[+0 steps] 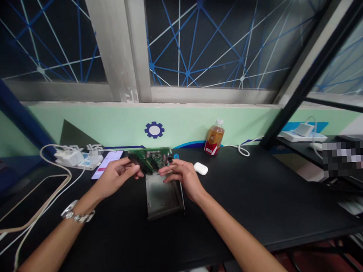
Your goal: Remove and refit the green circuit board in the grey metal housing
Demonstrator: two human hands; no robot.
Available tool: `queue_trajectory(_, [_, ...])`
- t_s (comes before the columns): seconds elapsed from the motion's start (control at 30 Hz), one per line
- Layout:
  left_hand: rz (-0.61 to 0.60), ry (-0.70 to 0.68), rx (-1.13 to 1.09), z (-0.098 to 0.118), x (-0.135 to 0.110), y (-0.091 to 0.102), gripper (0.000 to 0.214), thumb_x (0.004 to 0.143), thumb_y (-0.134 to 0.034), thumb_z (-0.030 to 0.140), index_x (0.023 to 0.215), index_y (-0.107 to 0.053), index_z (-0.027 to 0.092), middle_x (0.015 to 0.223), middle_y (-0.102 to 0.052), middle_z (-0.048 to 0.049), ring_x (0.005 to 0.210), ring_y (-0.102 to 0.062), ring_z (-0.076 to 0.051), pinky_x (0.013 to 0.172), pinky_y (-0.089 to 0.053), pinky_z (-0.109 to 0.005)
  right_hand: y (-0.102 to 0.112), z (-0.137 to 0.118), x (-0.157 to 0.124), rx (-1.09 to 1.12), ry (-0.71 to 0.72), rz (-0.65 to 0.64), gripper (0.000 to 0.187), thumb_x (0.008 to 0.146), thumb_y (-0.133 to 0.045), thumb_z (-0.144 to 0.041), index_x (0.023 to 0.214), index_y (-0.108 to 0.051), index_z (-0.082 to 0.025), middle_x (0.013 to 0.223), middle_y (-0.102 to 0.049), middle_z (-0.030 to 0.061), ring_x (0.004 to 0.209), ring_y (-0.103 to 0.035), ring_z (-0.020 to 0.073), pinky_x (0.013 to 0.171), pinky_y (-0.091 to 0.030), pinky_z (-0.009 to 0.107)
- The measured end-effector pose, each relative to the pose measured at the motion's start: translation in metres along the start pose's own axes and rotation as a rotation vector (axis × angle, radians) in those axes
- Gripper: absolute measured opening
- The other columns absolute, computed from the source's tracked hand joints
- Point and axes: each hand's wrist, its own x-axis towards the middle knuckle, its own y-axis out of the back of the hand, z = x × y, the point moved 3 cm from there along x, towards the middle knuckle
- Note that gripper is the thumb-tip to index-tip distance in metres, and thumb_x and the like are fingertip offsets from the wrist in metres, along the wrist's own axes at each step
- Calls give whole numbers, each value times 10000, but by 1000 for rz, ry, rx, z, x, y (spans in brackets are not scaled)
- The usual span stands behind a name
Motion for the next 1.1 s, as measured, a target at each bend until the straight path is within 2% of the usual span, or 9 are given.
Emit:
queue_trajectory(0.13, [-82, -5, -100, 4, -2, 7, 362, 938, -581, 363, 1247, -626, 179, 1017, -719, -93, 884, -678, -207, 782, -545, -322, 8, 3, 2, 105, -55, 29, 256, 855, -588, -329, 963, -722, -139, 876, -684, 81, 818, -638, 200, 725, -508, 326])
queue_trajectory(0.27, [-96, 38, -158, 0, -1, 3, 532, 932, -605, 351, 1420, -447, 208, 903, -702, -50, 769, -676, -172, 706, -558, -297, 10, 10, 2, 14, -91, 89, 193, 807, -684, -274, 982, -663, -194, 800, -585, -14, 693, -517, 111, 632, -403, 226])
queue_trajectory(0.37, [-117, 105, -182, -8, -1, -3, 623, 905, -650, 367, 1438, -367, 211, 758, -670, 0, 661, -676, -167, 640, -569, -300, 10, 16, 2, -55, -63, 68, 289, 784, -709, -227, 1048, -591, -218, 792, -568, -41, 639, -456, 93, 617, -349, 222])
queue_trajectory(0.5, [-156, 159, -241, -14, 0, -8, 584, 877, -684, 388, 1358, -408, 202, 787, -690, -14, 672, -700, -185, 645, -592, -329, 8, 15, 2, -115, -18, 34, 337, 773, -730, -247, 1061, -558, -221, 842, -591, -28, 658, -479, 106, 647, -369, 247])
queue_trajectory(0.7, [-100, 149, -324, -12, 3, -25, 543, 879, -688, 392, 1317, -448, 180, 857, -698, -41, 690, -683, -165, 683, -563, -312, -11, 11, -7, -151, -27, -103, 541, 819, -744, -349, 1284, -473, -282, 1149, -600, 45, 1053, -597, 205, 928, -464, 366])
queue_trajectory(0.8, [54, 114, -323, -10, 3, -32, 550, 833, -744, 380, 1288, -510, 177, 1134, -670, -114, 1042, -653, -229, 892, -526, -352, -21, 13, -11, -204, 18, -172, 883, 736, -838, -315, 1455, -325, -325, 1334, -526, 79, 1233, -540, 241, 1068, -407, 424])
queue_trajectory(0.87, [113, 125, -326, -12, 2, -36, 596, 808, -770, 384, 1315, -516, 199, 1376, -553, -141, 1308, -498, -284, 1036, -452, -393, -26, 16, -12, -219, 44, -200, 1048, 681, -880, -274, 1510, -243, -342, 1406, -484, 89, 1310, -491, 253, 1110, -380, 436])
queue_trajectory(0.97, [46, 217, -392, -16, -2, -44, 644, 833, -738, 433, 1389, -477, 242, 1525, -421, -127, 1418, -373, -311, 1116, -376, -439, -32, 20, -13, -164, 43, -254, 1104, 699, -868, -256, 1547, -170, -367, 1492, -426, 88, 1391, -424, 250, 1136, -372, 437])
queue_trajectory(1.1, [-49, 296, -471, -16, -5, -50, 596, 880, -672, 474, 1410, -471, 289, 1501, -466, -101, 1351, -465, -304, 1058, -431, -432, -36, 20, -15, -62, 6, -294, 1076, 742, -835, -240, 1566, -158, -384, 1617, -286, 53, 1482, -299, 231, 1197, -291, 431])
